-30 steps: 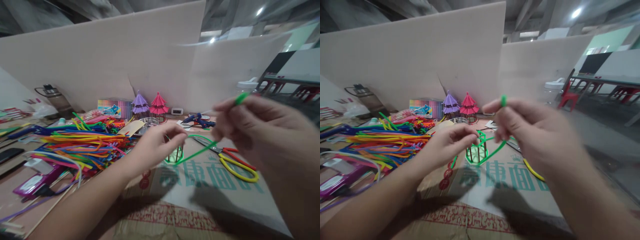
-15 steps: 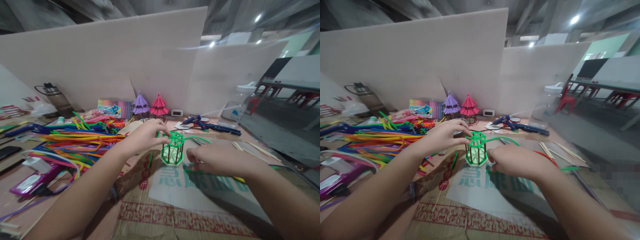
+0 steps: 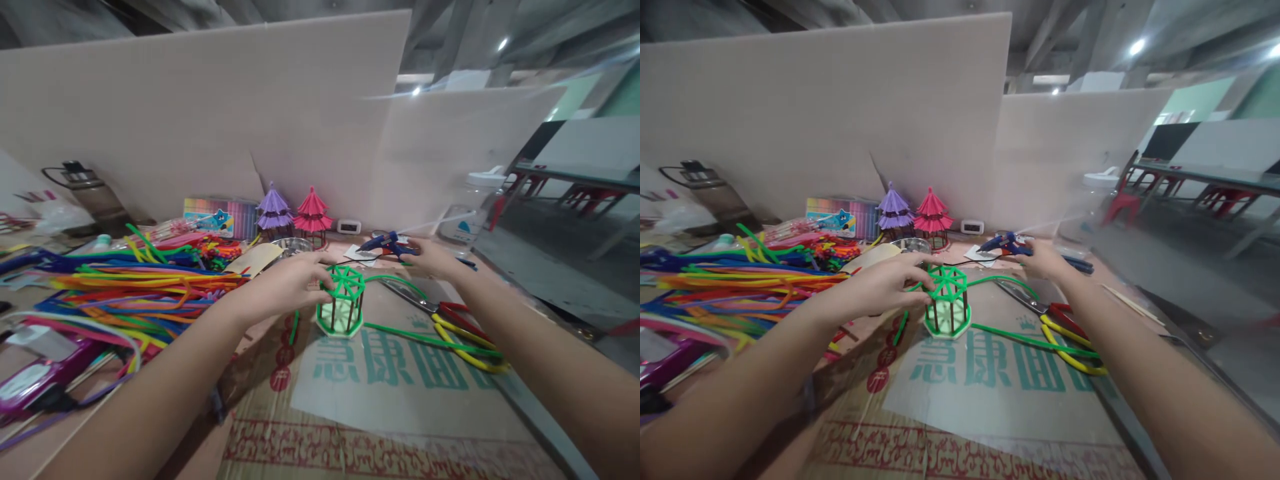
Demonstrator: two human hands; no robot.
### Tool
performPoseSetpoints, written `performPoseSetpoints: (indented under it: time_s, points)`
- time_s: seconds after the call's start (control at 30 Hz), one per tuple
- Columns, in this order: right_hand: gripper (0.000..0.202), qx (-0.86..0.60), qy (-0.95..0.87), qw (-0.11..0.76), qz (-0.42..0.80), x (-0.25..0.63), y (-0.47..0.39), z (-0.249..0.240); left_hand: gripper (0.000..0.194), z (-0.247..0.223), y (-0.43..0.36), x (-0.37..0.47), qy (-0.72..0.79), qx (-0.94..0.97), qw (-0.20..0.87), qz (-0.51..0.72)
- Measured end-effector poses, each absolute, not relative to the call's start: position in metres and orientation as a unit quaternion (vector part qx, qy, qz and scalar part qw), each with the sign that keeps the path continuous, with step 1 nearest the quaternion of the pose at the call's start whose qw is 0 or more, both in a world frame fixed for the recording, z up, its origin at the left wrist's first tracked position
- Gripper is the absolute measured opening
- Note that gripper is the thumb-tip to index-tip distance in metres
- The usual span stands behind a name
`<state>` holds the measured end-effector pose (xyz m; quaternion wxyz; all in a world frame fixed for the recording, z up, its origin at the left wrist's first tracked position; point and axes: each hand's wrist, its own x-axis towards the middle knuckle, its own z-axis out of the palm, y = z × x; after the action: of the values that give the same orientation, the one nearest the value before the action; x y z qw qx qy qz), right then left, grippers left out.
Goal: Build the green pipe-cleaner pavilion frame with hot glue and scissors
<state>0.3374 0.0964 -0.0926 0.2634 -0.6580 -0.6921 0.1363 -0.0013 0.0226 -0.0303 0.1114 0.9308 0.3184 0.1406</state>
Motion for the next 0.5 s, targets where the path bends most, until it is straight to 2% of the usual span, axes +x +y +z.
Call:
performPoseSetpoints:
  time_s: [0.2,0.4,0.5]
  points:
    - [0.028,-0.636,-0.681,0.312,0.185,0.32,0.12,-0.115,0.013,-0.035,0.024,0.0,0.307,0.93,0.136,0.152]
    - [0.019,-0.698,-0.62,0.318,0.167,0.314,0.135,-0.122,0.013,-0.036,0.024,0.004,0.334,0.911,0.173,0.17]
    - [0.03,-0.71,-0.601,0.334,0.149,0.316,0.128,-0.112,0.012,-0.035,0.024,0.004,0.36,0.903,0.153,0.178]
